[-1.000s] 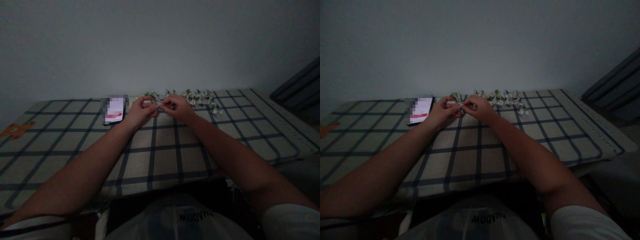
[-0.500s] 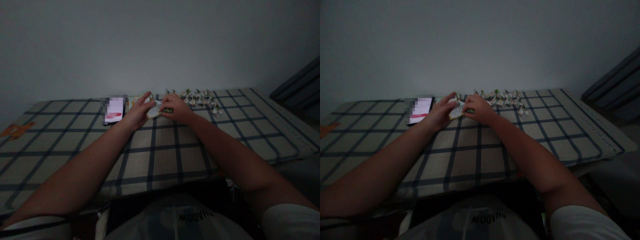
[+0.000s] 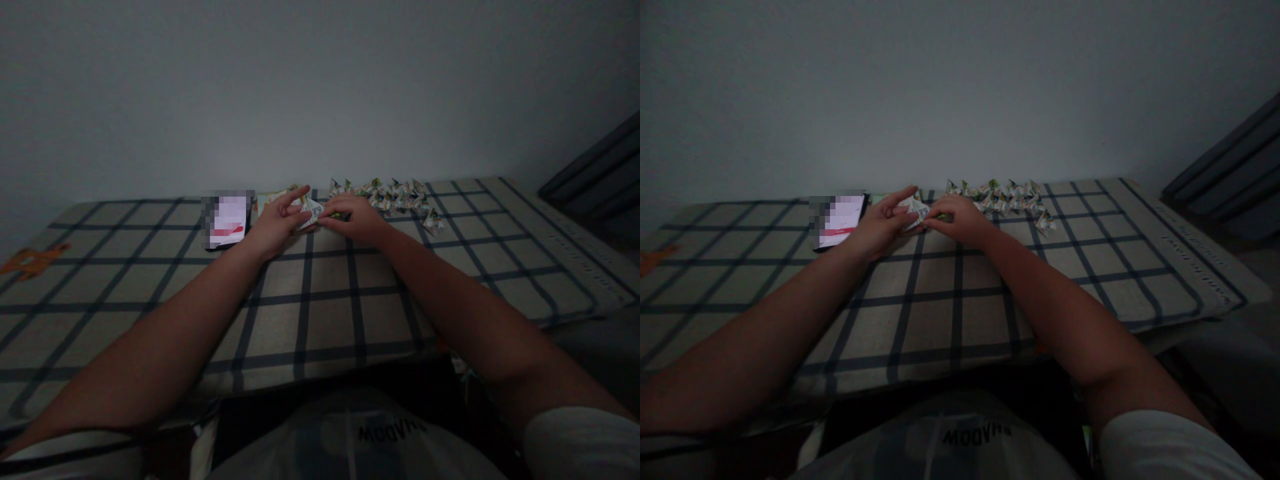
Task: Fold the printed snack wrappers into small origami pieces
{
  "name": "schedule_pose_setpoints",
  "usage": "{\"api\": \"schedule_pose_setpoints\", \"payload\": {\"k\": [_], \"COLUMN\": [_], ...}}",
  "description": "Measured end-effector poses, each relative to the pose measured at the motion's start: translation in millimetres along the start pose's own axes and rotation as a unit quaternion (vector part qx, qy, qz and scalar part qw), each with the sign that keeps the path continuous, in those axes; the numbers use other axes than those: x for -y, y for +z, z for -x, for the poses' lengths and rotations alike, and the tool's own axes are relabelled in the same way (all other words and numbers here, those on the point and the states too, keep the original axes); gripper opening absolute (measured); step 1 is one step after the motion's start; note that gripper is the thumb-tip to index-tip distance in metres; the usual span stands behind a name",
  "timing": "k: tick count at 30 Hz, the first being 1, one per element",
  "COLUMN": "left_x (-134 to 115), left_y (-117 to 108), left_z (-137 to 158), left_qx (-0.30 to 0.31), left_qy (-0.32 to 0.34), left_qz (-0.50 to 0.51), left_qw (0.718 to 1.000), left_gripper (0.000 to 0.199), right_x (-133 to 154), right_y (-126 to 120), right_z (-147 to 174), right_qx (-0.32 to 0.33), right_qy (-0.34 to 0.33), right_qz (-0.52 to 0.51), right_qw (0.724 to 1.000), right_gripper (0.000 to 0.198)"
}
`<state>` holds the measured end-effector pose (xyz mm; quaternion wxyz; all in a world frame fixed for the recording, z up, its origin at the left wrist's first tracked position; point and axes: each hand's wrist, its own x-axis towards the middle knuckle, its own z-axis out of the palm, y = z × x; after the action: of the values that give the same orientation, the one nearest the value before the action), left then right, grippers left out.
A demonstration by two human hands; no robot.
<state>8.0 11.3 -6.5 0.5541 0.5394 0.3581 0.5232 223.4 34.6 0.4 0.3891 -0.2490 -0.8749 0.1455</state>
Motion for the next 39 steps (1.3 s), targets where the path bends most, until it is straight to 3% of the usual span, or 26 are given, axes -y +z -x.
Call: {"api": "schedule_pose_setpoints", "payload": {"k": [5, 11, 15, 18, 21, 24, 28, 34, 39], "left_x": [-4, -4, -4, -2, -2, -3, -4, 0, 5], "left_y": [6, 7, 5, 5, 8, 11, 10, 3, 0], "left_z": [5, 4, 4, 4, 5, 6, 5, 3, 4], "left_qx": [0.020, 0.027, 0.016, 0.005, 0.014, 0.013, 0.005, 0.018, 0.021], "left_qy": [-0.009, -0.004, 0.021, 0.064, 0.085, 0.066, 0.072, 0.037, 0.006], "left_qz": [0.008, -0.001, -0.041, -0.130, -0.179, -0.138, -0.132, -0.176, -0.203], "left_qw": [1.000, 1.000, 0.999, 0.989, 0.980, 0.988, 0.989, 0.984, 0.979], "left_gripper": [0.068, 0.070, 0.060, 0.051, 0.045, 0.043, 0.042, 0.044, 0.042], "right_x": [2, 1, 4, 6, 3, -2, 1, 9, 3], "right_y": [5, 8, 7, 8, 12, 15, 14, 6, 4], "right_z": [0, -1, -2, -2, -3, -4, -4, -4, -5], "right_qx": [-0.049, -0.099, -0.070, -0.065, -0.081, -0.095, -0.084, -0.075, -0.023], "right_qy": [0.094, 0.101, 0.109, 0.100, 0.114, 0.154, 0.192, 0.208, 0.211], "right_qz": [-0.017, -0.063, -0.060, -0.072, -0.125, -0.194, -0.255, -0.215, -0.205], "right_qw": [0.994, 0.988, 0.990, 0.990, 0.982, 0.964, 0.944, 0.951, 0.955], "right_gripper": [0.024, 0.031, 0.023, 0.020, 0.027, 0.044, 0.036, 0.039, 0.042]}}
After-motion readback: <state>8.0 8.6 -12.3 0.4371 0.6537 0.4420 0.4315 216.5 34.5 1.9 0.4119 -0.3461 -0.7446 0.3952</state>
